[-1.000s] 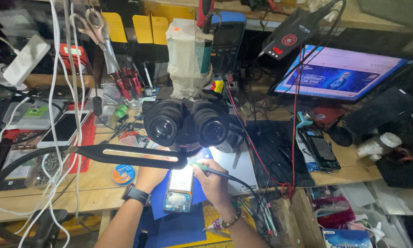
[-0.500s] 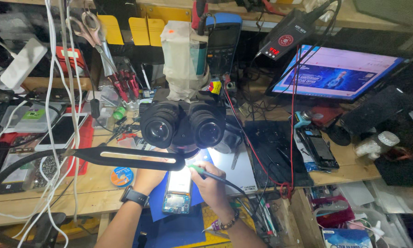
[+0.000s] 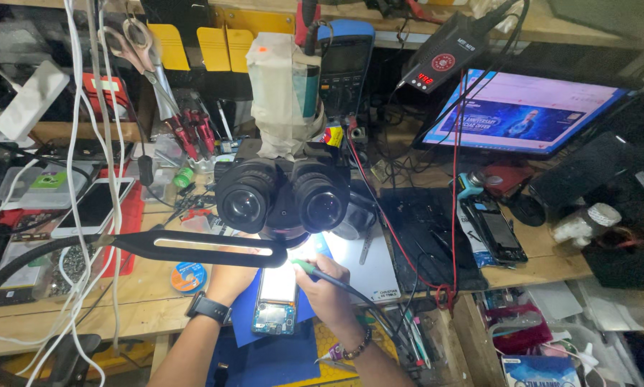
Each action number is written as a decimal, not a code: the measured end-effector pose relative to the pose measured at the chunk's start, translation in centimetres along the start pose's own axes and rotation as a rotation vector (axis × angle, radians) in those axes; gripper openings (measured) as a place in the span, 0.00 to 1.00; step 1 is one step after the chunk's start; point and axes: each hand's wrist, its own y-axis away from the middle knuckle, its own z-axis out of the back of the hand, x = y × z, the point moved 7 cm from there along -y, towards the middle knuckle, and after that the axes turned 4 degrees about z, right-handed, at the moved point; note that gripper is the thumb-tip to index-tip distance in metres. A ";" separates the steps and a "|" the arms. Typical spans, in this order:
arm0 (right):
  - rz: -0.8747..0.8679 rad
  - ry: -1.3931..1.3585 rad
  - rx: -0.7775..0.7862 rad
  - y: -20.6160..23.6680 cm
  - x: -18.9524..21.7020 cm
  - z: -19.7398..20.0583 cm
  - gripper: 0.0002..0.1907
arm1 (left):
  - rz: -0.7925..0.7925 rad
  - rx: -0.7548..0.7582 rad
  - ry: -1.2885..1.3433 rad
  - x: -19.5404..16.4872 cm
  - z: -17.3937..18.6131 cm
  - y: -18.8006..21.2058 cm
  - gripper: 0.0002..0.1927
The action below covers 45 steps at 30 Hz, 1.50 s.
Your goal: The person uses a green-handled tool to work on a small electronic device placed on a blue mat under a microscope. They then pick up a smartphone, open its back cover, and manipulate the internal components with their hands.
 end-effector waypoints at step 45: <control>0.117 0.033 0.009 -0.1 1.5 0.3 0.06 | -0.055 -0.007 0.033 0.3 -0.3 0.0 0.07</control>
